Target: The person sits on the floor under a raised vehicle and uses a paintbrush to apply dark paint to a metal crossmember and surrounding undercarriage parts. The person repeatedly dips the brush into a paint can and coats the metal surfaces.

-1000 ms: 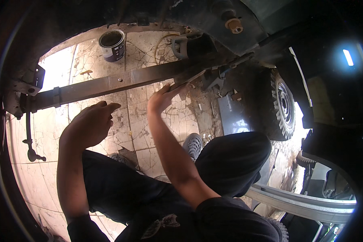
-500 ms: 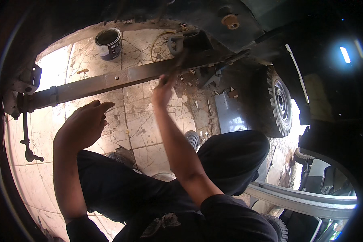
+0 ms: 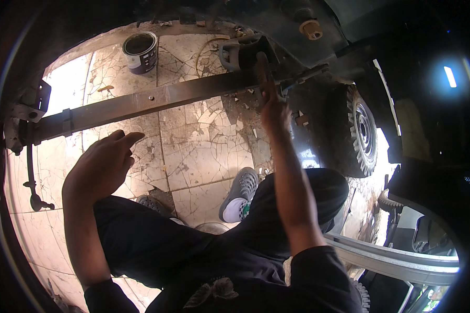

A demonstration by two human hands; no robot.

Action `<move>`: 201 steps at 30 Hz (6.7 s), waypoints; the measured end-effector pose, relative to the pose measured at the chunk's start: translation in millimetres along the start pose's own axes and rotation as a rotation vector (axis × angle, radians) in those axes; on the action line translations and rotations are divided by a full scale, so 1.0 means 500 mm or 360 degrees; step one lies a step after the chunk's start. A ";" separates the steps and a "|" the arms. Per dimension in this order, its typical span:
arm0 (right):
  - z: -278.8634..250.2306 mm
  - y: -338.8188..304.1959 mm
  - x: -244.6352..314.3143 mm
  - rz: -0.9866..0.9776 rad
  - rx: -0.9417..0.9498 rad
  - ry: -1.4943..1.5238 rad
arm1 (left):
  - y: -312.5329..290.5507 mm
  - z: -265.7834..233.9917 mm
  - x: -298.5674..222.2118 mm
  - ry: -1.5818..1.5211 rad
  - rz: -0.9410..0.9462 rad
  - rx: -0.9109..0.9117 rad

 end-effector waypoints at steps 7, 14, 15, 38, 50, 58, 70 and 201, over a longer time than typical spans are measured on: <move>0.064 -0.049 0.061 -0.0314 -0.0295 0.0195 | 0.012 -0.022 -0.025 0.0072 -0.0005 0.0000; 0.026 0.060 -0.018 -0.0304 0.0047 0.0066 | 0.019 -0.002 -0.042 0.0156 -0.0012 0.0135; 0.003 0.068 -0.007 -0.0305 0.0037 0.0082 | 0.020 0.000 -0.048 0.0148 -0.0005 0.0153; 0.086 -0.004 0.042 -0.0696 -0.0139 0.0865 | 0.075 0.031 -0.070 0.0250 -0.0028 0.0257; 0.090 0.096 0.100 -0.0457 -0.0015 0.0503 | 0.092 0.060 -0.063 0.0306 -0.0172 0.0433; 0.056 -0.066 0.016 -0.0612 0.0070 0.0546 | 0.046 0.042 -0.023 0.0227 -0.0239 0.0275; 0.058 0.114 0.105 -0.0997 -0.0213 0.0395 | 0.007 0.090 0.042 0.0238 -0.0174 0.0309; 0.219 -0.315 0.602 0.1878 0.0469 0.3793 | -0.172 -0.046 0.164 -0.0207 -0.0545 0.0107</move>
Point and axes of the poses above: each hand's wrist, its own y-axis towards the middle knuckle, its own z-axis out of the palm, x = y × z, the point moved 9 cm from there along y, towards the middle knuckle, and after that the axes turned 7 degrees about -z, right-handed, at the moved point
